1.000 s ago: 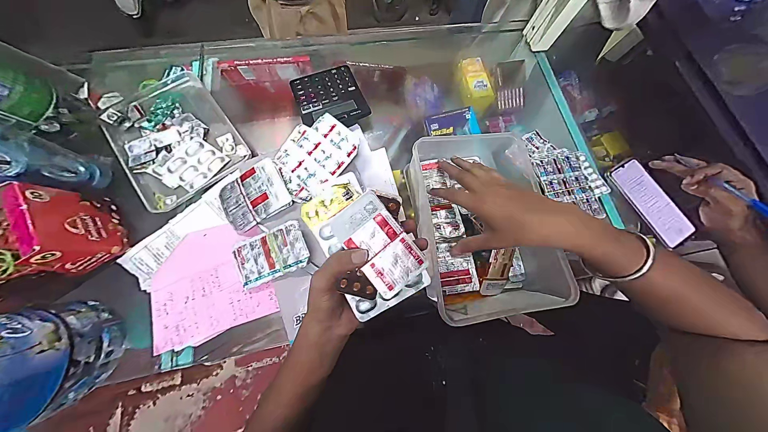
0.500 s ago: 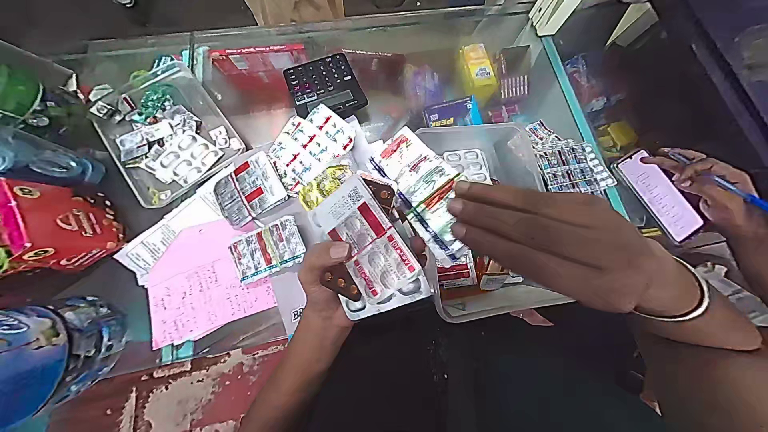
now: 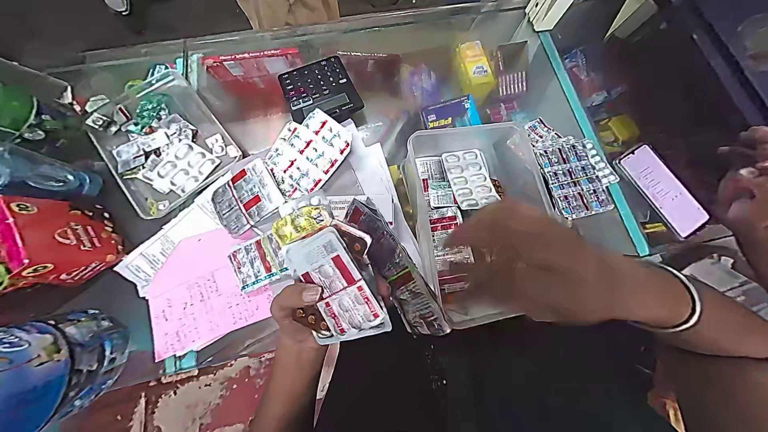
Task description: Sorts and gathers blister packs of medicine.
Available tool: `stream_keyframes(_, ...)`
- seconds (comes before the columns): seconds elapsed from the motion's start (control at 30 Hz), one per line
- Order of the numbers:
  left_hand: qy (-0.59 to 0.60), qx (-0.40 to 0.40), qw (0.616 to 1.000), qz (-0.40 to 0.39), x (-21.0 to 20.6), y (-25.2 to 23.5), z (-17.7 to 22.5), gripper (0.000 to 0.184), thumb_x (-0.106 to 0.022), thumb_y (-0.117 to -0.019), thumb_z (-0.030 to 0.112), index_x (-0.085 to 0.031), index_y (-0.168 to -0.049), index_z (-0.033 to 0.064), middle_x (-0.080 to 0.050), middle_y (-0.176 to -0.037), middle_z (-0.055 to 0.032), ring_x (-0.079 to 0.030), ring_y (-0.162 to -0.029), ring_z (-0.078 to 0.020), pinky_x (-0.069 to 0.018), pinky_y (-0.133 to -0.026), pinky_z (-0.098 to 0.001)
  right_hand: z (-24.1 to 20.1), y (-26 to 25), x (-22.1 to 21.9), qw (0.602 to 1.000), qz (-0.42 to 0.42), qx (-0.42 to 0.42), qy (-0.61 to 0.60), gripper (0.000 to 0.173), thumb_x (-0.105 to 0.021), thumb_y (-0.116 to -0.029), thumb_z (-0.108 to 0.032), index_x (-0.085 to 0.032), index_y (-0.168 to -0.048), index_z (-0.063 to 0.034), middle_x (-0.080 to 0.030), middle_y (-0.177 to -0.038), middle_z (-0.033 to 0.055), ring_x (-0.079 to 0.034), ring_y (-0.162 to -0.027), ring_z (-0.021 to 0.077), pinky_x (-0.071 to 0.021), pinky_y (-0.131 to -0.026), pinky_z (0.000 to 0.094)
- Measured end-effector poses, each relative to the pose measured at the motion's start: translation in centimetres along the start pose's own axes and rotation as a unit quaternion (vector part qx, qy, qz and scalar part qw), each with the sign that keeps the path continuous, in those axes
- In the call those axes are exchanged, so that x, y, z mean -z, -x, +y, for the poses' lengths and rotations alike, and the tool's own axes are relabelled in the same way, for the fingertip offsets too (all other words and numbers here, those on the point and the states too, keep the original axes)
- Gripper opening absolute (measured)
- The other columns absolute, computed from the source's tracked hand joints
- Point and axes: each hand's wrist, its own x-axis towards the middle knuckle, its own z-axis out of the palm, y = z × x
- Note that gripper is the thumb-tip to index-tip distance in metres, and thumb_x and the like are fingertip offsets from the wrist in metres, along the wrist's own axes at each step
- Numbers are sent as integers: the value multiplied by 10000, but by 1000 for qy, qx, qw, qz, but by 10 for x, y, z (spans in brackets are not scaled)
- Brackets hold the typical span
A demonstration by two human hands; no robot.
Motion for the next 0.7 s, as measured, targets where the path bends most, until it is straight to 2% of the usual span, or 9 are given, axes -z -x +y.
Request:
stream_keyframes(0.1,14,2,1000,-11,-1,-3,3,319,-662,-904,236,-755,-1148,52,-754,-1110,-140,-731,-1041,-243,-593,-908,-408,34,-3,0,975,-125,-162,92,501,-649,-920,-513,-741,-1213,-117,-646,-1082,89,-572,-991,276,-471,-812,407)
stream_keyframes(0.17,18,-1,1000,-14,-4,-7,3,322,-656,-898,210,-748,-1155,39,-749,-1122,-155,-727,-1058,-263,-589,-927,-426,43,-3,-10,948,-231,-196,97,769,-768,-796,-593,-648,-1368,-94,-610,-1132,158,-566,-1008,354,-463,-809,497)
stream_keyframes(0.27,23,8,999,-25,-7,-10,2,338,-656,-896,192,-731,-1179,22,-738,-1145,-175,-715,-1081,-286,-572,-958,-448,40,-8,-24,924,-301,-206,112,904,-831,-725,-614,-590,-1420,-90,-577,-1167,164,-549,-1044,356,-429,-835,511)
stream_keyframes(0.33,22,8,999,-30,-6,-9,2,336,-657,-905,192,-730,-1187,25,-738,-1155,-167,-717,-1086,-278,-573,-964,-447,41,-11,-25,927,-292,-209,105,857,-875,-695,-565,-624,-1361,-89,-579,-1155,170,-553,-1035,366,-433,-819,516)
stream_keyframes(0.43,5,2,999,-40,-5,-4,2,333,-644,-923,222,-737,-1191,48,-748,-1151,-125,-722,-1079,-232,-580,-955,-404,47,-12,-15,953,-203,-225,22,507,-893,-739,-346,-695,-1124,-82,-608,-1068,152,-589,-988,350,-469,-794,509)
stream_keyframes(0.5,23,15,998,-52,0,-2,2,358,-653,-921,230,-720,-1209,29,-740,-1155,-146,-716,-1075,-251,-572,-954,-418,45,-16,9,960,-145,-234,-44,252,-787,-879,-263,-706,-1037,-84,-665,-930,60,-653,-835,190,-565,-726,361)
stream_keyframes(0.57,38,17,998,-44,3,-1,1,355,-675,-913,233,-726,-1192,21,-742,-1144,-152,-725,-1054,-249,-584,-936,-407,38,-17,32,962,-60,-243,-110,135,-719,-935,-202,-684,-988,-84,-643,-731,-13,-590,-596,53,-493,-520,197)
stream_keyframes(0.63,51,21,997,-53,1,-5,0,339,-669,-918,228,-735,-1183,27,-746,-1146,-137,-726,-1058,-223,-584,-942,-373,32,-21,48,959,1,-247,-135,118,-709,-948,-170,-683,-1010,-73,-624,-700,-40,-545,-553,6,-444,-481,137)
stream_keyframes(0.7,63,34,992,-101,-1,-13,-2,351,-650,-941,247,-726,-1215,42,-738,-1187,-109,-706,-1113,-192,-561,-985,-345,30,-35,52,963,18,-231,-138,135,-729,-933,-161,-708,-1032,-72,-670,-752,-61,-583,-599,-32,-486,-521,106)
